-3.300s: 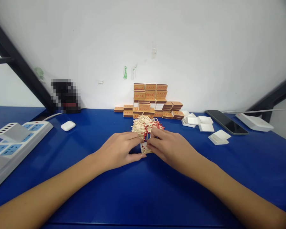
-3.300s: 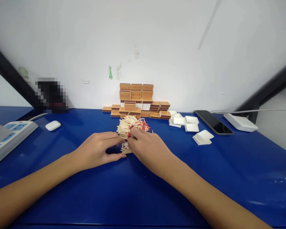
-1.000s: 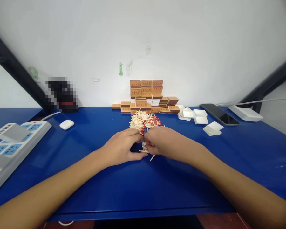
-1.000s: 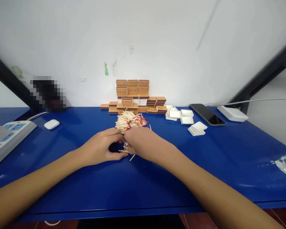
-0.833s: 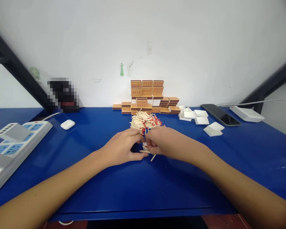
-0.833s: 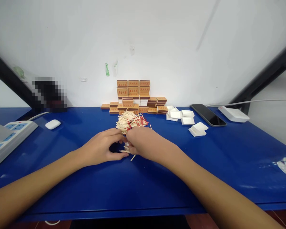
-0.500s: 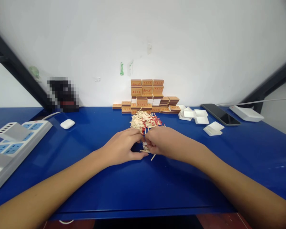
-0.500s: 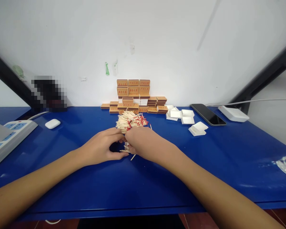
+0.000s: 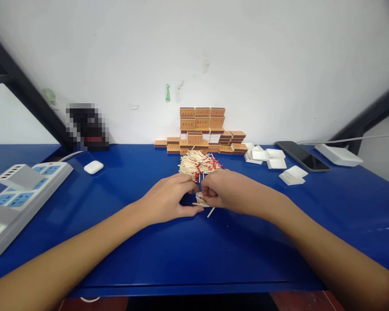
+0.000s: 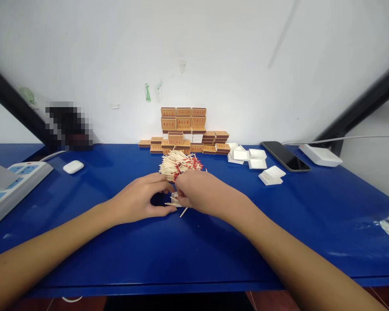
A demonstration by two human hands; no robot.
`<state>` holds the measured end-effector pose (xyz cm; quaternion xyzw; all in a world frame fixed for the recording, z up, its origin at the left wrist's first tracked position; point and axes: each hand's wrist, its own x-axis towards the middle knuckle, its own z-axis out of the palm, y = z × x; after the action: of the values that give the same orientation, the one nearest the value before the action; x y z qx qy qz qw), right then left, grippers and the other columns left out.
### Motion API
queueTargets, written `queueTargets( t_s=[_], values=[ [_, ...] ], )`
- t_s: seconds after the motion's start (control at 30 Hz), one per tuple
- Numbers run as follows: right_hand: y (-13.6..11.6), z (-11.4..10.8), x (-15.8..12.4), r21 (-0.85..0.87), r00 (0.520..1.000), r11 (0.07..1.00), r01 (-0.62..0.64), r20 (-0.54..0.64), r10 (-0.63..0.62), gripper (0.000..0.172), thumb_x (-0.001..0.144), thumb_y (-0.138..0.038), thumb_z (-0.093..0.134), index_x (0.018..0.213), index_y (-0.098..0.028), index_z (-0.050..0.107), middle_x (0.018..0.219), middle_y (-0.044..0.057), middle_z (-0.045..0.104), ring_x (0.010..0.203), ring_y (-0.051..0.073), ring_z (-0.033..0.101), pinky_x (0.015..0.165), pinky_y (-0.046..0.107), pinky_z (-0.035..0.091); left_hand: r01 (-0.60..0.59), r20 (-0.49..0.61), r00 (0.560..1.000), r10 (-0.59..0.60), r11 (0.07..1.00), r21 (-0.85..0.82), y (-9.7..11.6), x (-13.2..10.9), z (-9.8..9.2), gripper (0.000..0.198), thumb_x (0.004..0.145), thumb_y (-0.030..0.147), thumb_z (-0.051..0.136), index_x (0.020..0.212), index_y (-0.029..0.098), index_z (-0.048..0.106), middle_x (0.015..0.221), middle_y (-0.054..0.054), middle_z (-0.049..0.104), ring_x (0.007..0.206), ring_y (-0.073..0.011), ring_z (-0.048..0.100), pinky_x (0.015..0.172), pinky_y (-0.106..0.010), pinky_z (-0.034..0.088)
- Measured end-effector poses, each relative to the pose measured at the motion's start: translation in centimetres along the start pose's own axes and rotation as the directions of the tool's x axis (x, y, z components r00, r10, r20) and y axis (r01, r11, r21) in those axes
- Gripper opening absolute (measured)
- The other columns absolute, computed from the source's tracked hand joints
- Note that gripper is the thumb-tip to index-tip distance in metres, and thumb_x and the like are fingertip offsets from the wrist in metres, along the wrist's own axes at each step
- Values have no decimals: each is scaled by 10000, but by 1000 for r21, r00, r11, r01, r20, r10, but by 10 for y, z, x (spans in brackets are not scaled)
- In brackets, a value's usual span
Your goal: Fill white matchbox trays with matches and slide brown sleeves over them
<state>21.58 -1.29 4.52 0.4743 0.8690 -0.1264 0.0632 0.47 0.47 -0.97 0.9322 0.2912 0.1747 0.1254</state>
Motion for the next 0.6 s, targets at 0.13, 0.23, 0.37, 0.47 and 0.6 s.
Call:
queueTargets(
  t_s=[0.13, 0.23, 0.37, 0.47, 0.6],
  values=[
    [-6, -3, 0, -34, 1000, 999, -9, 22, 10, 163, 907, -161, 636, 750, -167, 679, 693, 8, 662, 566, 108, 441, 563, 281, 255, 5, 0, 1000, -5, 1000, 16, 0, 1, 0, 323, 927, 491, 725, 1028, 186, 692, 972, -41, 667, 949, -231, 640, 797, -361, 517],
    [-13, -8, 1, -56, 997, 998, -39, 61, 43, 117, 858, -119, 654, 749, -159, 667, 710, 10, 661, 571, 109, 431, 563, 283, 255, 0, 1, 1000, 0, 1000, 17, 1, 1, -1, 310, 919, 471, 736, 1027, 183, 694, 967, -43, 669, 948, -236, 645, 793, -363, 522],
    [-13, -10, 2, -31, 994, 999, -21, 105, 24, 105, 804, -62, 662, 757, -156, 659, 730, 7, 664, 599, 112, 456, 574, 283, 260, 3, 1, 1000, -3, 1000, -26, 2, 1, -1, 294, 911, 433, 754, 1068, 190, 706, 1053, -61, 692, 1018, -247, 659, 874, -378, 540],
    [-7, -7, 2, 31, 997, 999, 12, 71, -15, 98, 808, -74, 672, 771, -162, 649, 767, 5, 673, 640, 115, 485, 595, 276, 274, 0, -2, 1000, 0, 999, -35, 2, 0, -1, 303, 910, 436, 757, 1081, 191, 708, 1073, -66, 696, 1039, -253, 660, 903, -388, 539],
    [3, -4, -1, 91, 999, 995, 38, -24, -36, 113, 844, -139, 683, 747, -173, 635, 734, -3, 651, 647, 119, 481, 603, 274, 275, -1, 3, 1000, 1, 1000, -6, 1, 0, -1, 313, 917, 473, 744, 1050, 193, 700, 1023, -56, 688, 987, -245, 653, 841, -371, 529]
  ],
)
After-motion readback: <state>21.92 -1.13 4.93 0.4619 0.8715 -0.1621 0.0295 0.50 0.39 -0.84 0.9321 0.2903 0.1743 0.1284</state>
